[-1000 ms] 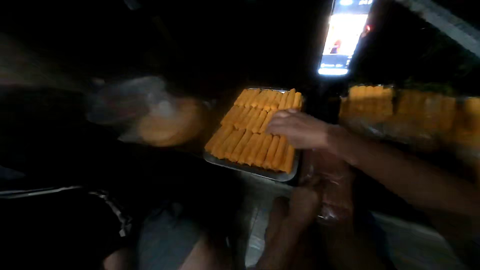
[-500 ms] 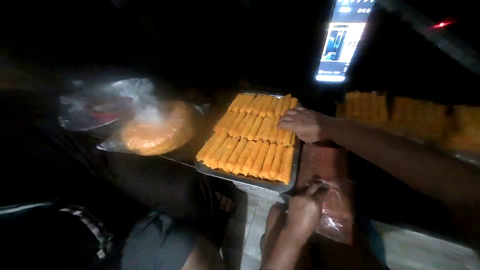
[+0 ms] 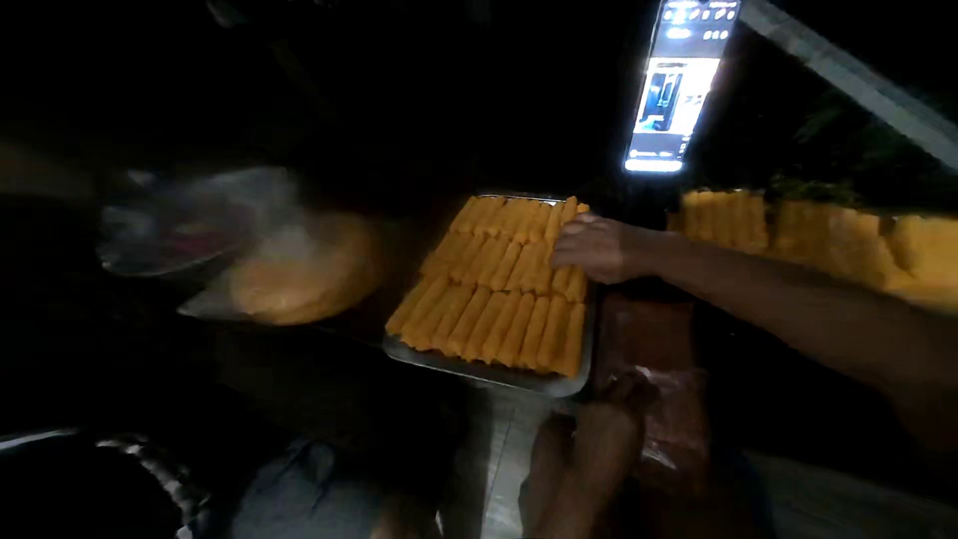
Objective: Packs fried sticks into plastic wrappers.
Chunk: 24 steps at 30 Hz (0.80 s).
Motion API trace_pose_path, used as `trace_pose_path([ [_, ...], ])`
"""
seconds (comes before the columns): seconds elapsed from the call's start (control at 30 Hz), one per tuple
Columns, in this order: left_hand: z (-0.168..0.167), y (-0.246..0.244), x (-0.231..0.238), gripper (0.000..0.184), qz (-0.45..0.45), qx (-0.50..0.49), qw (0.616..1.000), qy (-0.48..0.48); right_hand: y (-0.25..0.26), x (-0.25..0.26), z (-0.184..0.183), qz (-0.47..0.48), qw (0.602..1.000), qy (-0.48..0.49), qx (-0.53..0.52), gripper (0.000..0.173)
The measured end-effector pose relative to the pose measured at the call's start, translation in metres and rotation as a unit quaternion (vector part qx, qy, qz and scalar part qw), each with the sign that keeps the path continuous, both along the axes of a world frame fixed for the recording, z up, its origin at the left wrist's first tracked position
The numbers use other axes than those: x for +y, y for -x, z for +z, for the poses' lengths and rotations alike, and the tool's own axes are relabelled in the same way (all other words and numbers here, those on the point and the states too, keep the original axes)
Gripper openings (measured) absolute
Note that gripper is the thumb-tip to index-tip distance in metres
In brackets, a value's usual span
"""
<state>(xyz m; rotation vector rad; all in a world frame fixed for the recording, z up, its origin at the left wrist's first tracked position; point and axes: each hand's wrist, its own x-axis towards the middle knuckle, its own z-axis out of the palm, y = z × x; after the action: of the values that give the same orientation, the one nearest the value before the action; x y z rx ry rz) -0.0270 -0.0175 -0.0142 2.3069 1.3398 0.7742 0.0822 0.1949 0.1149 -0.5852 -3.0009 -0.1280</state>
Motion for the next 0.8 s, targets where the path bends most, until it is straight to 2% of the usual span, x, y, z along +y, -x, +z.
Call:
trace_pose_path([
  [0.1, -0.001, 0.0, 0.0, 0.027, 0.006, 0.007, 1.0, -0.01, 0.01, 0.001, 0.019, -0.008, 0.995, 0.04, -0.089, 0.042],
  [0.33, 0.001, 0.001, -0.001, 0.027, 0.002, 0.003, 1.0, 0.01, 0.038, 0.01, 0.048, -0.031, 0.996, 0.073, -0.051, 0.05],
  [0.47, 0.0, 0.002, -0.001, 0.027, -0.002, -0.001, 1.0, -0.005, 0.059, 0.015, 0.037, -0.028, 0.991, 0.103, -0.082, 0.054],
  [0.6, -0.004, 0.002, -0.001, 0.026, 0.002, -0.002, 1.0, -0.019, 0.066, 0.018, 0.03, -0.05, 0.983, 0.115, -0.134, 0.073],
  [0.8, 0.005, 0.002, -0.002, 0.024, 0.002, 0.0, 1.0, -0.023, 0.066, 0.024, 0.029, -0.052, 0.984, 0.104, -0.132, 0.07],
])
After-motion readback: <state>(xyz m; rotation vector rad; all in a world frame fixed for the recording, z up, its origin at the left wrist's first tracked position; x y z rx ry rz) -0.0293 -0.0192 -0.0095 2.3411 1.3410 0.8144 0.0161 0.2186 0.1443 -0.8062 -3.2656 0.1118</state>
